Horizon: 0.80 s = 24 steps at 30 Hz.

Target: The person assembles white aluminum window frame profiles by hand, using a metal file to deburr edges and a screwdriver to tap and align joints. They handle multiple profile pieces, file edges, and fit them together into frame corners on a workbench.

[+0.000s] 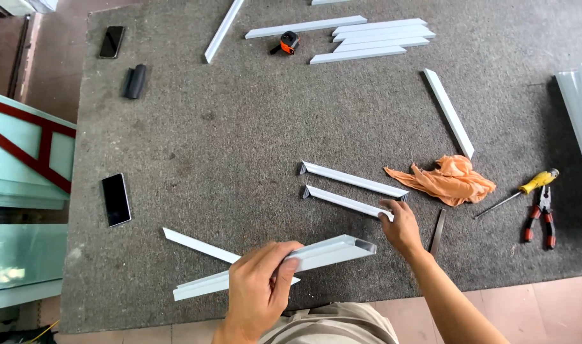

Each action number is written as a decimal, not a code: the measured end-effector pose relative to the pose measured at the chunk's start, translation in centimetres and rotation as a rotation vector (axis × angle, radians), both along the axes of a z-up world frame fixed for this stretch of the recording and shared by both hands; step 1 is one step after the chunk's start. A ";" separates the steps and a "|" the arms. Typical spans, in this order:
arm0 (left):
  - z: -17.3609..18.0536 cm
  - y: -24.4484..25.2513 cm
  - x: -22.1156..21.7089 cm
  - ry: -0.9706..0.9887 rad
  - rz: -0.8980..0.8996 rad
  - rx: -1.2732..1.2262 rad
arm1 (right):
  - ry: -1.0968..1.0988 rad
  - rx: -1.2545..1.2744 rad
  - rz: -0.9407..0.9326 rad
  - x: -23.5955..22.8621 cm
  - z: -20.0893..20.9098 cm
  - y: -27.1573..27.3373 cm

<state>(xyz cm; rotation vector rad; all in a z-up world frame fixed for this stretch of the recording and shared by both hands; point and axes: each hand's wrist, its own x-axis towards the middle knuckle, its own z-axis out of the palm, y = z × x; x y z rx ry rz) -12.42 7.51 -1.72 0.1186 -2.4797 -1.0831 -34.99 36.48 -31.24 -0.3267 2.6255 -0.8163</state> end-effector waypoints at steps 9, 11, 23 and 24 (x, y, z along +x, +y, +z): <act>1.9 0.8 1.5 0.170 0.007 -0.078 | 0.018 0.387 0.216 -1.7 -6.3 0.1; 2.2 1.0 1.6 0.191 0.025 -0.090 | 0.000 0.384 0.216 -1.8 -5.1 0.2; 2.6 2.7 1.7 0.028 0.032 0.164 | 0.083 0.360 -0.427 0.7 -9.8 14.1; 2.5 2.8 1.6 -0.026 -0.017 0.232 | -0.033 0.383 -0.405 0.5 -9.8 14.4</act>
